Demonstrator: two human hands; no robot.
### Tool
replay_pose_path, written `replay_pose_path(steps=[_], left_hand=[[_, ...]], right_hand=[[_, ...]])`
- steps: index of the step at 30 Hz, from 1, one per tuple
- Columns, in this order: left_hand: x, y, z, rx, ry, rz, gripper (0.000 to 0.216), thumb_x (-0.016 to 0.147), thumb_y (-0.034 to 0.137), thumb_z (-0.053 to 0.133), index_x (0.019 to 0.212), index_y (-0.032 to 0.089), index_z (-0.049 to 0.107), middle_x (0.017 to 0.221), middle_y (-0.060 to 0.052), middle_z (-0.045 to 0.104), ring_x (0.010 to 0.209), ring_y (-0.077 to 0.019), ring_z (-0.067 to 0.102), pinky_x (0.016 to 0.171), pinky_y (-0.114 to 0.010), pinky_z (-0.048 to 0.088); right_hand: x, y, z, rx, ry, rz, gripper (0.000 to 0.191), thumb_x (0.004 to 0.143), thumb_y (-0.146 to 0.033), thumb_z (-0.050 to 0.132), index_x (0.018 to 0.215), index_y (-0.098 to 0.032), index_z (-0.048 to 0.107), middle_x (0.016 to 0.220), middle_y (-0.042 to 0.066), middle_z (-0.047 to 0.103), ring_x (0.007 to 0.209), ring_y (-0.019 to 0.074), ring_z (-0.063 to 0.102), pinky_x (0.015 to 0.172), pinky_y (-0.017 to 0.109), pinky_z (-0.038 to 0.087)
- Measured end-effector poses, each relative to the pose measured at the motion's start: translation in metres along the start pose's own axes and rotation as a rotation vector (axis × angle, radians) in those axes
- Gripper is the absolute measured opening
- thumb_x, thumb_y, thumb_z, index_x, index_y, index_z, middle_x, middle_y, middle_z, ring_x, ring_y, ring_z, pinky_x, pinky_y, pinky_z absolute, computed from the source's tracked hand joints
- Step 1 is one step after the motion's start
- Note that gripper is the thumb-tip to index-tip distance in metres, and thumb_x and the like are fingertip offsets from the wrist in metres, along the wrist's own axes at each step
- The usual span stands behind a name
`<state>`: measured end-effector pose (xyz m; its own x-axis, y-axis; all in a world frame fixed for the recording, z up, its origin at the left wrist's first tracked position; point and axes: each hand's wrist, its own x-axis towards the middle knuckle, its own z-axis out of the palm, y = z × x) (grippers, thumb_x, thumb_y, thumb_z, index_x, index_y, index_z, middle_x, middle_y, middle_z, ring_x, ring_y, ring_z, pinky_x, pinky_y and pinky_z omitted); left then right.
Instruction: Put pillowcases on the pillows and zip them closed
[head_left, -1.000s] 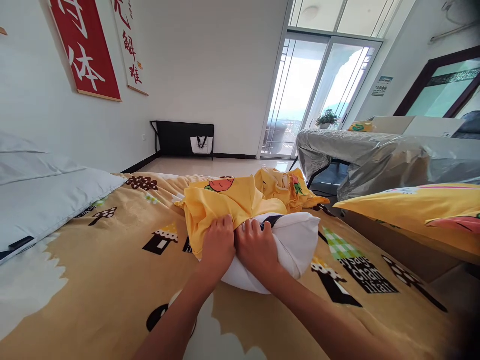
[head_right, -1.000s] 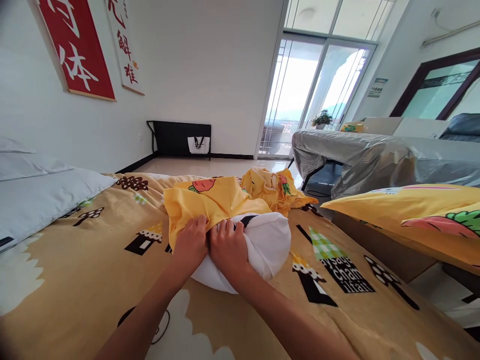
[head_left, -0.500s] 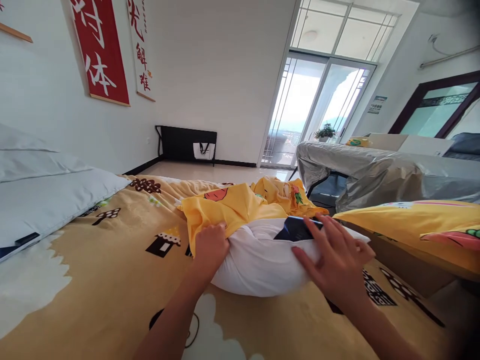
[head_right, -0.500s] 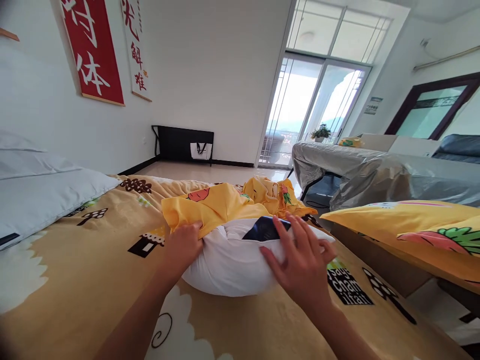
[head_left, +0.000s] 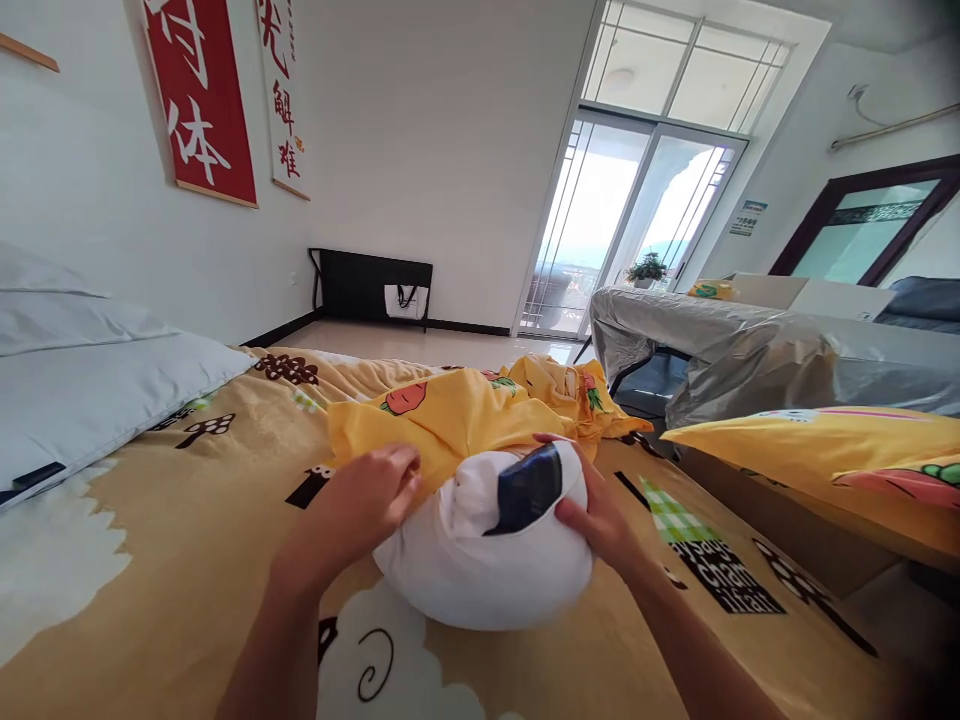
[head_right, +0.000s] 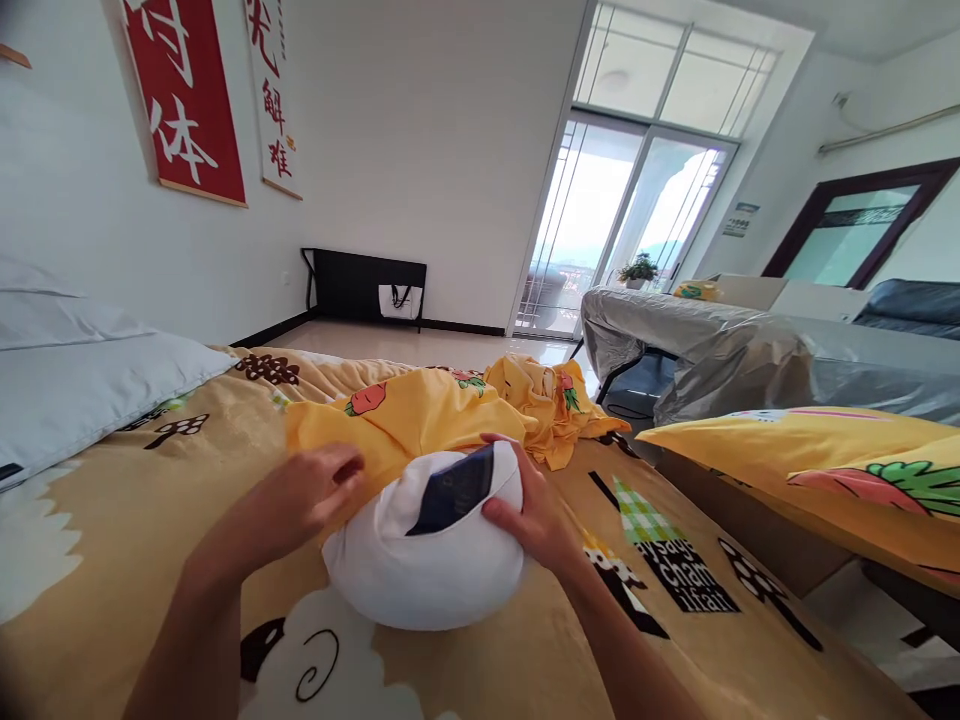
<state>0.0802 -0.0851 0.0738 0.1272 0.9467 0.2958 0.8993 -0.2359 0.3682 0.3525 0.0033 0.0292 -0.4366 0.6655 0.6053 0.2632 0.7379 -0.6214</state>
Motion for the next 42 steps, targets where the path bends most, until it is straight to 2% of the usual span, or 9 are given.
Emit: replay_pose_path(steps=[3,6,10,16,22,26,32,38,42], left_hand=[[-0.005,-0.003,-0.008,-0.156,0.222,0.14,0.027,0.093,0.02,0.036,0.103,0.022,0.06,0.106,-0.004,0.067,0.099,-0.0188,0.063,0.085,-0.03,0.048],[-0.002,0.0,-0.004,-0.251,0.107,0.324,0.032,0.093,0.016,0.036,0.112,0.025,0.061,0.12,0.0,0.064,0.111,-0.0148,0.059,0.097,-0.027,0.045],[0.003,-0.002,0.003,-0.196,-0.033,0.36,0.036,0.092,0.021,0.045,0.125,0.027,0.056,0.135,-0.001,0.055,0.126,-0.0174,0.048,0.109,-0.034,0.037],[0.007,-0.004,0.007,-0.102,-0.003,0.292,0.059,0.08,0.037,0.067,0.135,0.033,0.046,0.141,-0.002,0.047,0.131,-0.0243,0.04,0.111,-0.042,0.033],[0.019,-0.008,0.022,-0.117,0.147,0.101,0.045,0.089,0.044,0.052,0.129,0.023,0.047,0.127,-0.009,0.054,0.118,-0.026,0.05,0.102,-0.045,0.039],[0.026,-0.017,0.024,-0.079,0.25,0.019,0.02,0.091,0.033,0.046,0.092,0.019,0.06,0.102,-0.008,0.061,0.097,-0.0227,0.057,0.087,-0.038,0.045],[0.026,-0.011,0.02,-0.146,0.405,-0.025,0.034,0.092,0.033,0.042,0.061,0.02,0.047,0.067,0.0,0.057,0.064,-0.0137,0.051,0.063,-0.027,0.037],[0.015,-0.008,0.01,0.086,0.245,-0.264,0.031,0.093,0.03,0.037,0.072,0.019,0.057,0.078,-0.008,0.066,0.077,-0.0214,0.061,0.07,-0.033,0.041],[-0.007,-0.018,-0.01,-0.033,0.16,-0.028,0.028,0.092,0.036,0.045,0.111,0.021,0.058,0.117,-0.009,0.063,0.111,-0.024,0.056,0.096,-0.039,0.042]], right_hand=[[0.002,-0.047,0.029,-0.155,-0.115,-0.241,0.081,0.073,-0.079,0.051,0.129,-0.02,0.047,0.116,0.011,0.064,0.102,0.0262,0.062,0.093,0.04,0.045],[-0.001,-0.084,0.065,-0.252,-0.176,-0.477,0.078,0.077,-0.078,0.047,0.127,-0.018,0.048,0.099,0.008,0.068,0.091,0.0225,0.064,0.098,0.04,0.04],[-0.007,-0.103,0.096,-0.33,-0.186,-0.709,0.068,0.085,-0.073,0.037,0.119,-0.016,0.053,0.063,-0.002,0.057,0.064,0.0163,0.057,0.077,0.032,0.045],[-0.014,-0.098,0.097,-0.445,-0.239,-0.719,0.067,0.088,-0.071,0.033,0.121,-0.016,0.051,0.061,-0.003,0.054,0.06,0.0162,0.05,0.074,0.033,0.041],[-0.019,-0.096,0.094,-0.474,-0.286,-0.704,0.063,0.089,-0.067,0.036,0.124,-0.015,0.047,0.065,-0.001,0.056,0.06,0.0159,0.049,0.067,0.033,0.036],[-0.018,-0.098,0.095,-0.509,-0.274,-0.729,0.053,0.094,-0.057,0.033,0.123,-0.015,0.047,0.062,-0.002,0.054,0.056,0.015,0.046,0.062,0.032,0.035],[-0.019,-0.103,0.094,-0.52,-0.239,-0.74,0.041,0.1,-0.035,0.021,0.12,-0.014,0.049,0.061,-0.001,0.053,0.057,0.0156,0.047,0.062,0.032,0.037],[-0.017,-0.107,0.097,-0.561,-0.178,-0.804,0.028,0.098,-0.024,0.031,0.112,-0.016,0.053,0.056,-0.004,0.049,0.052,0.014,0.043,0.057,0.03,0.035],[-0.017,-0.102,0.108,-0.529,-0.124,-0.881,0.021,0.097,-0.029,0.041,0.109,-0.019,0.054,0.05,-0.008,0.041,0.046,0.0114,0.037,0.05,0.028,0.029]])
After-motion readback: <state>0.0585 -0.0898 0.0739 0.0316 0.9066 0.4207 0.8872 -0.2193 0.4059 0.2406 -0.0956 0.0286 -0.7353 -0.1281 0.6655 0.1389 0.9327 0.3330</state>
